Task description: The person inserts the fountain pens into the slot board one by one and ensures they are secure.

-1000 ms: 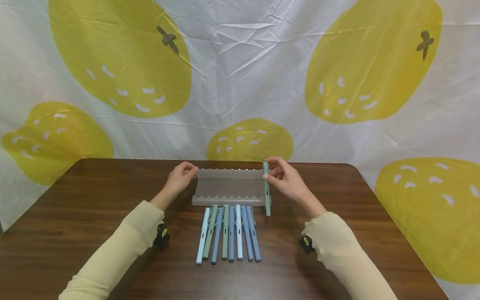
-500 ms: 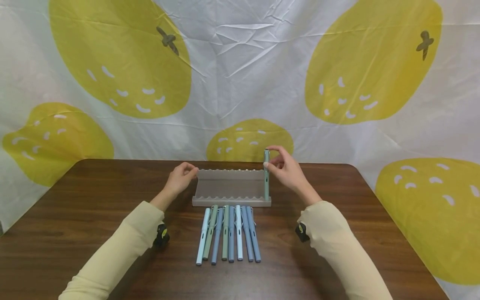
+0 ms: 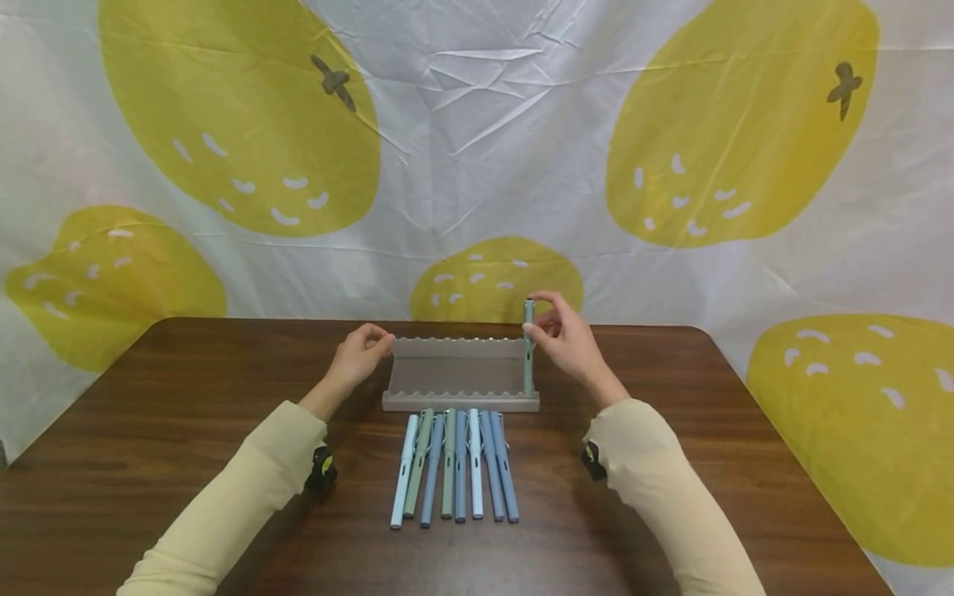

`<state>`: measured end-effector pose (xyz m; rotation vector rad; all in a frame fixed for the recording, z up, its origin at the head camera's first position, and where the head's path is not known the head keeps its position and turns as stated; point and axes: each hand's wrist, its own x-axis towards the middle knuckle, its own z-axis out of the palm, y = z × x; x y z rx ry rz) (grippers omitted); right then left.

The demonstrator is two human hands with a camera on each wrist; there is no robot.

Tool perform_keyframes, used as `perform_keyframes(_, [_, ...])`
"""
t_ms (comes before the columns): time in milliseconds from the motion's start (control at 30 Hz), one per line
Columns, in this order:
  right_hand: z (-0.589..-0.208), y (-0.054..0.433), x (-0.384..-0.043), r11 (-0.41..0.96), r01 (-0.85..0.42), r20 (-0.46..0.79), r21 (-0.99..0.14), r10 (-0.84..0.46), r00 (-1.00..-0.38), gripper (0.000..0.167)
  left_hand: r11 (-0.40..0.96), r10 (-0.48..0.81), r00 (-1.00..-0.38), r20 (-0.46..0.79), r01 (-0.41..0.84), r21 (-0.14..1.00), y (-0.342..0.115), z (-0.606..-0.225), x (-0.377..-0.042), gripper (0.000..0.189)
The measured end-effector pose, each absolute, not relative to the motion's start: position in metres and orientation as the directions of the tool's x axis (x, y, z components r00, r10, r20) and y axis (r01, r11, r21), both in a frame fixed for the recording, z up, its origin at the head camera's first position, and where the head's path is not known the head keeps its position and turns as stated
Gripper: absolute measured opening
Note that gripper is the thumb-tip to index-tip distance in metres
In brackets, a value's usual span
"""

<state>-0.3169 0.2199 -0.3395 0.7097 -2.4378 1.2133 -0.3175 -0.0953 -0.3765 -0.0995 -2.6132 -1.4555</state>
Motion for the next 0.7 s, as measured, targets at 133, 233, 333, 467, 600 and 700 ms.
perform_keyframes(133, [-0.347,0.222,-0.321,0.523,-0.558,0.494,-0.645,-0.272,-0.826,0.042,0.525,-0.013,-0.987,0.158,0.127,0.841,-0.096,-0.376,-0.317,0.026])
perform_keyframes(233, [-0.349,0.222,-0.321,0.513,-0.561,0.492,-0.649,-0.279,-0.825,0.042,0.522,-0.01,-0.988,0.156,0.128,0.843,-0.095,-0.376,-0.317,0.026])
perform_keyframes(333, [-0.351,0.222,-0.321,0.515,-0.555,0.477,-0.653,-0.29,-0.83,0.042,0.52,-0.008,-0.988,0.154,0.127,0.845,-0.096,-0.377,-0.318,0.026])
perform_keyframes(467, [-0.354,0.221,-0.319,0.525,-0.539,0.451,-0.659,-0.298,-0.841,0.042,0.519,-0.008,-0.989,0.144,0.119,0.846,-0.096,-0.378,-0.318,0.026])
perform_keyframes(600, [-0.357,0.221,-0.318,0.529,-0.536,0.441,-0.658,-0.306,-0.844,0.041,0.52,-0.013,-0.989,0.145,0.117,0.846,-0.096,-0.378,-0.319,0.026])
perform_keyframes(700, [-0.358,0.221,-0.319,0.532,-0.536,0.438,-0.655,-0.31,-0.844,0.041,0.52,-0.012,-0.987,0.16,0.13,0.844,-0.096,-0.378,-0.319,0.025])
